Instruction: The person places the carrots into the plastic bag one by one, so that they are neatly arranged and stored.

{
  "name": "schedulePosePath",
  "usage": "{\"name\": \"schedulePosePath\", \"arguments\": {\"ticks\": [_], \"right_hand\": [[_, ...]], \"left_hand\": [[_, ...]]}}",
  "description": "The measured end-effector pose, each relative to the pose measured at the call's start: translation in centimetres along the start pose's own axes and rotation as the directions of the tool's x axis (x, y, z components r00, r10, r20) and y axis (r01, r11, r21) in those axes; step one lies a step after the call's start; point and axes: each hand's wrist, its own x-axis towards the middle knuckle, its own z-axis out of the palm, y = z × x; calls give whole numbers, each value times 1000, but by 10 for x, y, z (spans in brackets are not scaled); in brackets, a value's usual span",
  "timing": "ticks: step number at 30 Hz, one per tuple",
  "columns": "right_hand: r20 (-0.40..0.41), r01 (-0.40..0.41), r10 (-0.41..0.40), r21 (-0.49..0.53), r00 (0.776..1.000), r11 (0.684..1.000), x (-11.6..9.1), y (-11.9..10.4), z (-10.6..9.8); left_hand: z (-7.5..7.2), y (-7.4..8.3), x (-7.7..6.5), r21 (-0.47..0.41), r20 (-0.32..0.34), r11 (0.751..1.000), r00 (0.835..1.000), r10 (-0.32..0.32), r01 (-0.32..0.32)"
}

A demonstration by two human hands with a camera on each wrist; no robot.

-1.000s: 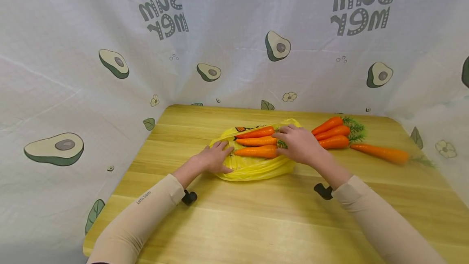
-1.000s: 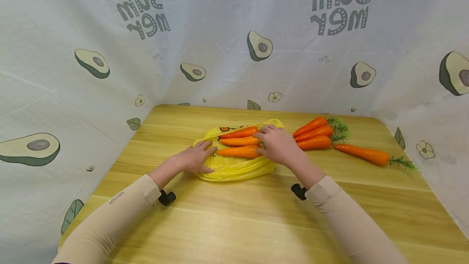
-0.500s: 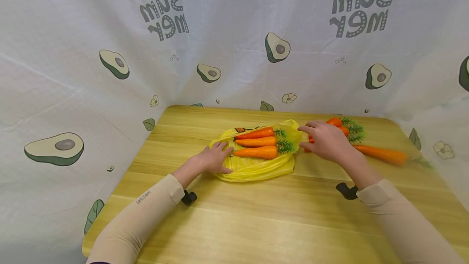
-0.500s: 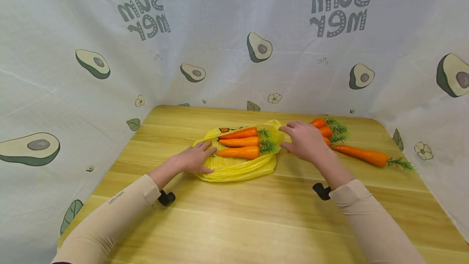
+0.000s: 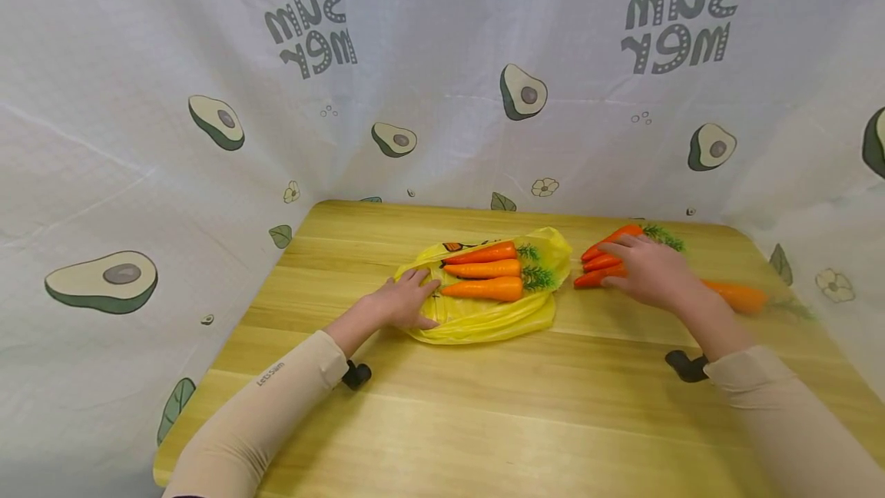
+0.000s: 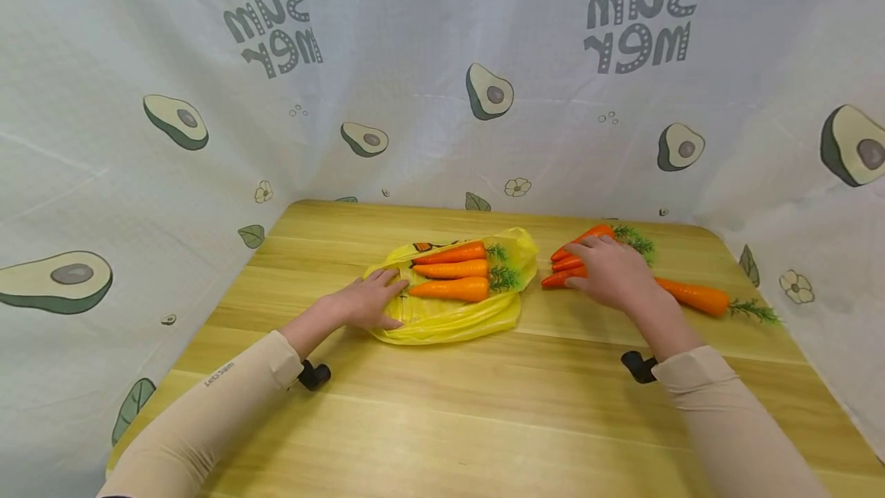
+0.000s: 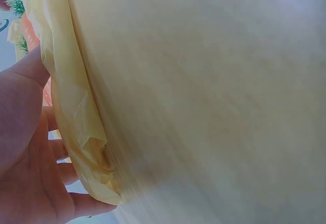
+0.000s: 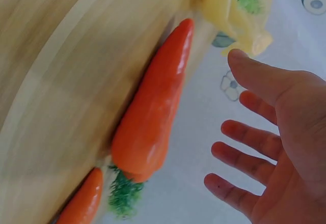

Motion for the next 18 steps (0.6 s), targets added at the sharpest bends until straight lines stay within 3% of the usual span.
{"name": "schedulePosePath", "arguments": {"ticks": [12,18], "right_hand": [[97,-65,61,36,993,997,-6,31,13],[90,-36,35,7,995,999,-5,39,19]], "left_hand": [[1,0,1,-33,9,999,1000,-6,7],[1,-1,1,-47,17,999,1000,-12,13]]}}
